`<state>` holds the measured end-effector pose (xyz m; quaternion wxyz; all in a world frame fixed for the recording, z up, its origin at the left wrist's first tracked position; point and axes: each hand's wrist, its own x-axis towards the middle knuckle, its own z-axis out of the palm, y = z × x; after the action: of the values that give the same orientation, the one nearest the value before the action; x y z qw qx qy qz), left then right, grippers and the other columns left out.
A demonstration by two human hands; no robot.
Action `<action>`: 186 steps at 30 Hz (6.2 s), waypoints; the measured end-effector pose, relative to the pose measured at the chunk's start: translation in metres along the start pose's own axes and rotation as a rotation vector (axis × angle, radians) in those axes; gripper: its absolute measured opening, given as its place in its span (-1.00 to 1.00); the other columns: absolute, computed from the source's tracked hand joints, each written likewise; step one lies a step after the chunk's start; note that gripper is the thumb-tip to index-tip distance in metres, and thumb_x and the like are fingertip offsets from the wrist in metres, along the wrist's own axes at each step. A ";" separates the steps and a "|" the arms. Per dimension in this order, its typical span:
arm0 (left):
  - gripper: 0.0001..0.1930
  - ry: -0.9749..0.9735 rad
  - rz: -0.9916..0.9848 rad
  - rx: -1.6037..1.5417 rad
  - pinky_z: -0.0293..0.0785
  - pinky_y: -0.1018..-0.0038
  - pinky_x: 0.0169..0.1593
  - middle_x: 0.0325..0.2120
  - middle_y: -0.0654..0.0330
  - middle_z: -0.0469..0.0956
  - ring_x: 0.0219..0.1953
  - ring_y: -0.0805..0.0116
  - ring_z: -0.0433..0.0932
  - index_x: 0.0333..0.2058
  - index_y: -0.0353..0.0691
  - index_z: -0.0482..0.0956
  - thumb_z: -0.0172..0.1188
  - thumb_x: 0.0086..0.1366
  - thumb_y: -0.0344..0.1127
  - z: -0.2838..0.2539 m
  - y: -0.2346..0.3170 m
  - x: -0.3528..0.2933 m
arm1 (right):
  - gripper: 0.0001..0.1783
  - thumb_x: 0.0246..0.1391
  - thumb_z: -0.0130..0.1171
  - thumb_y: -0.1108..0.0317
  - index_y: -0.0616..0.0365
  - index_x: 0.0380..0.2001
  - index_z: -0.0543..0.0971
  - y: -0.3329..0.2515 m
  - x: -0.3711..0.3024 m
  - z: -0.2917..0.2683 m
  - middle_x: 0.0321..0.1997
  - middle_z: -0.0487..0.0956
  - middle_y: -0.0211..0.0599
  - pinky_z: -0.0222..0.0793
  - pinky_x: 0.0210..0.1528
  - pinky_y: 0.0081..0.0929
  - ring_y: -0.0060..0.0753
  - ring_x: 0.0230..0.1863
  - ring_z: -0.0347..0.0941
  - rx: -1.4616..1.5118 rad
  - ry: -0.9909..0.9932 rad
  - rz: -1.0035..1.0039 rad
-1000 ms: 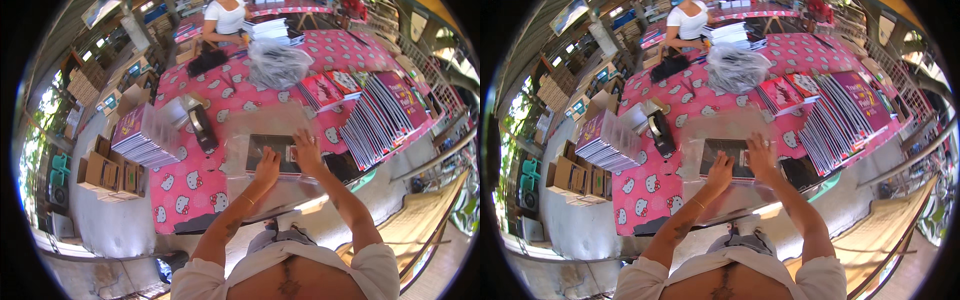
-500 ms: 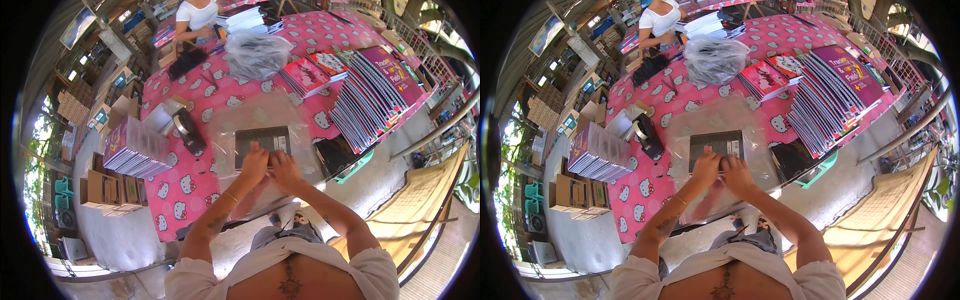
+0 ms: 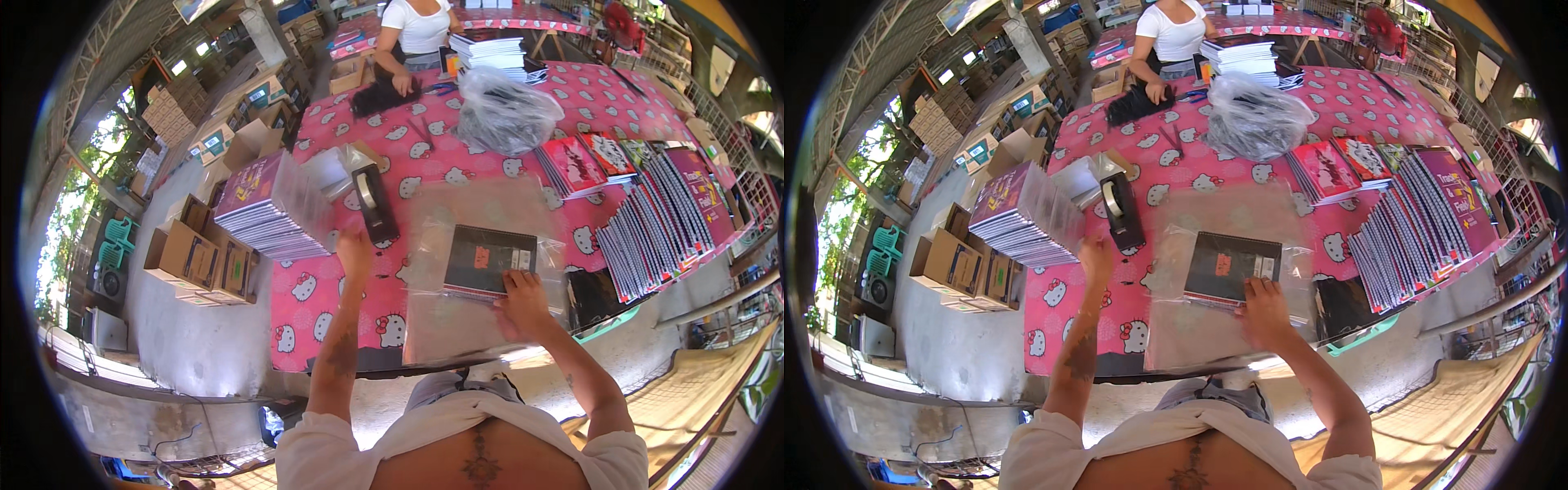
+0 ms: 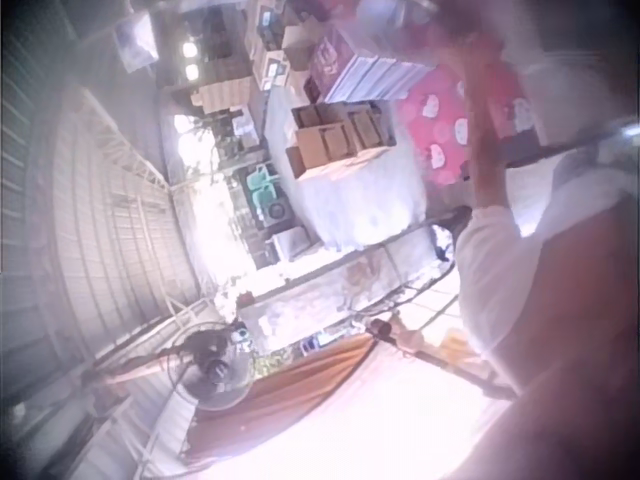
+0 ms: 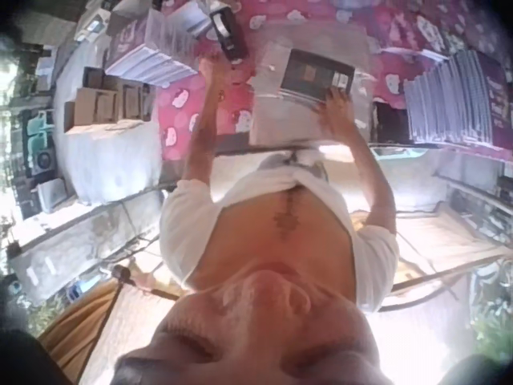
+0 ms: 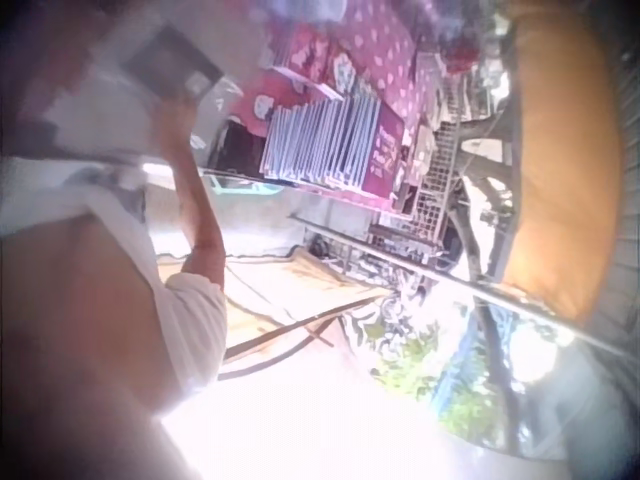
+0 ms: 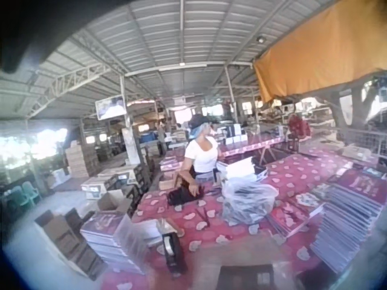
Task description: The person places individual notebooks into clear plastic bags, folds the bag edges, and secures them with tape before stacking them onto piles.
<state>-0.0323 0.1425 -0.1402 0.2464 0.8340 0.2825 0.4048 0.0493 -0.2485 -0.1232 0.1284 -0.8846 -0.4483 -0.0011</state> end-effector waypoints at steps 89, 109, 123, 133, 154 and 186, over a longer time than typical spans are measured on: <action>-0.68 -0.788 0.063 -1.025 0.44 0.57 -0.17 -0.28 0.32 0.55 -0.24 0.56 0.49 0.00 -0.22 0.52 0.22 0.26 -0.51 -0.032 0.139 0.029 | -0.57 -0.01 0.28 -0.02 0.00 -0.15 0.66 -0.068 0.108 -0.159 -0.18 0.62 -0.24 0.28 0.06 -0.13 -0.12 -0.07 0.53 0.104 0.208 -0.322; -0.89 -0.649 0.686 -0.293 -0.12 -0.06 0.36 0.37 0.06 0.07 0.40 -0.01 0.02 -0.32 0.09 0.76 0.33 0.17 -0.29 0.018 0.218 0.027 | -0.28 -0.24 0.49 0.14 -0.22 0.11 0.53 0.053 0.058 -0.110 0.40 0.24 -0.32 -0.10 0.43 0.11 -0.10 0.45 0.05 0.211 0.051 -0.464; -0.31 -1.091 -0.146 -0.699 0.30 0.36 0.21 0.20 0.08 0.34 0.19 0.26 0.36 0.21 -0.23 0.38 0.40 0.13 -0.17 0.043 0.172 0.019 | -0.10 0.06 0.25 -0.21 0.00 0.35 0.27 0.072 0.110 -0.086 0.39 0.24 -0.08 0.11 0.34 -0.18 -0.15 0.43 0.09 1.099 0.039 -0.009; -0.54 -1.273 -0.030 -0.581 0.40 0.48 0.10 -0.02 0.21 0.54 0.00 0.46 0.49 0.20 -0.28 0.39 0.18 0.35 -0.36 0.023 0.164 0.026 | -0.17 0.01 0.37 -0.05 0.13 0.26 0.36 0.066 0.163 -0.109 0.19 0.47 -0.18 0.30 0.19 -0.36 -0.40 0.19 0.38 0.916 -0.438 -0.376; -0.52 -0.676 0.635 0.330 0.49 0.30 -0.23 -0.31 0.02 0.58 -0.22 0.10 0.56 -0.08 -0.27 0.55 0.38 0.10 -0.09 0.003 0.249 -0.004 | -0.52 -0.21 0.44 0.23 0.21 -0.21 0.52 0.039 0.117 -0.130 -0.22 0.57 -0.07 0.41 -0.17 -0.15 0.04 -0.19 0.52 0.124 0.107 -0.438; -0.79 -0.079 -0.654 -0.401 0.47 0.37 -0.40 -0.56 0.15 0.60 -0.50 0.33 0.57 -0.44 -0.37 0.64 0.29 0.12 -0.29 0.027 -0.013 -0.013 | -0.57 -0.03 0.38 0.20 0.22 -0.14 0.57 0.074 0.134 -0.080 -0.39 0.61 -0.31 0.43 -0.27 -0.47 -0.46 -0.37 0.53 0.938 -0.092 -0.155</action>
<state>-0.0201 0.1381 -0.1705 0.5313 0.6501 0.4393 0.3195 0.1968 -0.2022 -0.0473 0.4932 -0.6945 -0.4702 0.2311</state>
